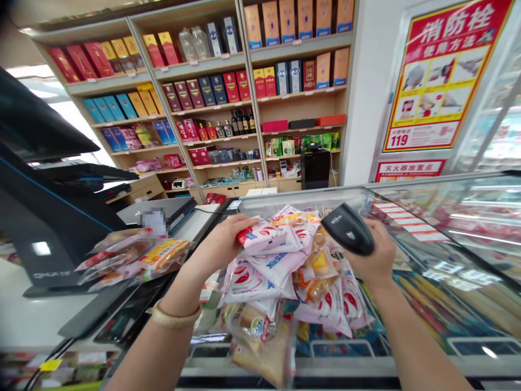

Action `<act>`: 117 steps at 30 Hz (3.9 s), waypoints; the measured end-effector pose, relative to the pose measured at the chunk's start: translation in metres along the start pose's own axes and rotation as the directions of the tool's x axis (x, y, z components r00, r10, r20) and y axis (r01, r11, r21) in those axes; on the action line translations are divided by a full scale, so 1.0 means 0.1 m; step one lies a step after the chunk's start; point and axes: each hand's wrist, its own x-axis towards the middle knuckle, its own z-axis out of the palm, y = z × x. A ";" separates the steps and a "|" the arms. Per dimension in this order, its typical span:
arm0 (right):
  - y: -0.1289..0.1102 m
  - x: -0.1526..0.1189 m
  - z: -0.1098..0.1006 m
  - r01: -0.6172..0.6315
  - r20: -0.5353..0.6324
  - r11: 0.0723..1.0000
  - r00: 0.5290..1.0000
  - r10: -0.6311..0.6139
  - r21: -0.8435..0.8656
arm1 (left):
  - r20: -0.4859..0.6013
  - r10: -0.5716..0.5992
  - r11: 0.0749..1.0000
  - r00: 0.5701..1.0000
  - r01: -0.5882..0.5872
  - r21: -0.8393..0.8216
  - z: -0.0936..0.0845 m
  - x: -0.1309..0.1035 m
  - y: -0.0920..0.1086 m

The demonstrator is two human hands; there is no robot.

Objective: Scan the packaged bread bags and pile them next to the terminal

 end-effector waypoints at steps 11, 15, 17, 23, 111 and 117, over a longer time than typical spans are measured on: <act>0.06 -0.17 0.00 0.082 0.078 0.991 0.993 -0.090 0.104 | 0.007 -0.149 0.983 0.989 0.149 -0.110 0.15 -0.30 -0.15; 0.09 -0.17 -0.02 0.116 0.079 0.991 0.990 -0.121 0.067 | -0.159 -0.205 0.971 0.966 0.181 -0.157 0.28 -0.48 -0.27; 0.12 -0.18 -0.03 0.087 0.086 0.995 0.992 -0.091 0.047 | -0.260 -0.257 0.965 0.931 0.234 -0.120 0.32 -0.57 -0.39; 0.25 -0.22 -0.01 -0.002 0.109 1.000 0.994 0.001 0.011 | -0.369 -0.556 0.752 0.745 0.640 0.160 0.19 -0.89 -0.84; -0.13 -0.04 -0.09 -0.064 0.031 0.994 0.998 0.062 0.087 | -0.154 -0.258 0.958 0.954 0.231 -0.170 0.50 -0.39 -0.56; -0.12 -0.09 -0.09 0.000 0.045 0.995 0.999 -0.005 0.100 | -0.077 -0.378 0.893 0.923 0.341 -0.295 0.65 -0.56 -0.79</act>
